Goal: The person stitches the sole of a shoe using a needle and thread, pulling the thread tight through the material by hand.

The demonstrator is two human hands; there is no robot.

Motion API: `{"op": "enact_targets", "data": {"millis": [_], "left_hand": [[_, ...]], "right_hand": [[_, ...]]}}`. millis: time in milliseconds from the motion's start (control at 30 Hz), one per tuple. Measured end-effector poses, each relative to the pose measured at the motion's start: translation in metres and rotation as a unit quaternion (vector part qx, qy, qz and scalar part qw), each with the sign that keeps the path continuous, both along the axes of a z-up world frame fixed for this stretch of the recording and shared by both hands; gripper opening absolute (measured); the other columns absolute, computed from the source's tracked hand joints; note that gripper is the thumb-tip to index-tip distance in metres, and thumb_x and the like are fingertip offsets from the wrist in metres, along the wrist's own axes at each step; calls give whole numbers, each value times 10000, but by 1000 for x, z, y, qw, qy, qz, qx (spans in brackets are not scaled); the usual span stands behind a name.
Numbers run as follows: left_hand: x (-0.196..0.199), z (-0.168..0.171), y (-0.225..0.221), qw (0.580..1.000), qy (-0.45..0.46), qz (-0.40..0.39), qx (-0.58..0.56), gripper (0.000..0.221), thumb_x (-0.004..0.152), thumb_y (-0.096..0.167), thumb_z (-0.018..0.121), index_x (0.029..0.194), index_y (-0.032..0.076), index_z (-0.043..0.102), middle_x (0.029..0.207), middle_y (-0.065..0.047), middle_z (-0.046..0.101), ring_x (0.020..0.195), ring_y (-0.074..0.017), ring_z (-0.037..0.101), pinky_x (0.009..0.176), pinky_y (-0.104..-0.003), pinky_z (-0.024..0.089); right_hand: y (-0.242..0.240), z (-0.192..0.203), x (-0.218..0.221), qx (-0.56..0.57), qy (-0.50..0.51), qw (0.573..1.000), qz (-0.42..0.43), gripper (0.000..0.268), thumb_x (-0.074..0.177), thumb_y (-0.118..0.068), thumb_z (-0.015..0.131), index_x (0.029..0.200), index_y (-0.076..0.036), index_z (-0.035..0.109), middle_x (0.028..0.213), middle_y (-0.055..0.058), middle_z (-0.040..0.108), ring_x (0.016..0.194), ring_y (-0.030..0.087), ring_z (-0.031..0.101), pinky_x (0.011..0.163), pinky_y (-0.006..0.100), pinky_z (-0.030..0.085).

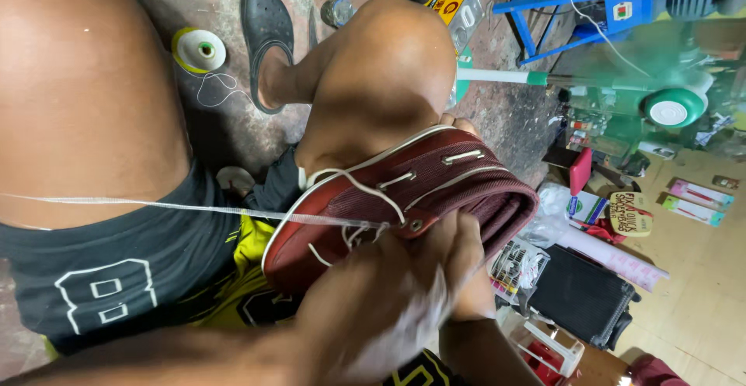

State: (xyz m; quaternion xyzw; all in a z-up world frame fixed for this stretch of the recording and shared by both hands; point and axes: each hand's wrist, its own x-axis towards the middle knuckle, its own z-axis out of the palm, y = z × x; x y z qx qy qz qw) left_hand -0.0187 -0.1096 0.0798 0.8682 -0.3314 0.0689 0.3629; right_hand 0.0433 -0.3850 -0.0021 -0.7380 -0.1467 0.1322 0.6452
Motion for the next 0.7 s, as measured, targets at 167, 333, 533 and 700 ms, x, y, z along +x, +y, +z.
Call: {"op": "enact_targets", "data": {"millis": [167, 333, 533, 700], "left_hand": [[-6, -1, -10, 999, -20, 14, 40, 611, 880, 310, 522, 1399, -9, 565, 998, -130, 650, 623, -189, 594, 464, -293, 450], [-11, -1, -1, 999, 23, 13, 42, 469, 913, 331, 553, 1287, 51, 602, 890, -121, 661, 555, -178, 579, 435, -308, 439], [-7, 6, -17, 994, 74, 13, 78, 312, 954, 358, 590, 1152, 123, 646, 760, -109, 674, 474, -164, 562, 399, -326, 427], [-47, 5, -8, 983, -34, 177, -41, 204, 976, 376, 670, 1097, 214, 639, 782, -47, 664, 528, -145, 607, 425, -305, 454]], "right_hand": [[1, -1, 2, 5, -1, 1000, 0, 263, 1013, -255, 730, 875, -61, 621, 884, 58, 635, 831, 186, 562, 784, 311, 464], [-3, 0, 4, 12, -6, 1000, 5, 266, 1011, -260, 730, 872, -62, 619, 882, 57, 633, 832, 189, 560, 785, 316, 462], [2, -8, 11, 36, -14, 999, 13, 270, 1008, -266, 729, 869, -63, 617, 879, 57, 632, 833, 192, 557, 786, 322, 460], [-6, -8, -4, 36, -18, 999, -10, 274, 1006, -271, 729, 867, -64, 615, 877, 57, 630, 834, 195, 554, 786, 327, 457]]}}
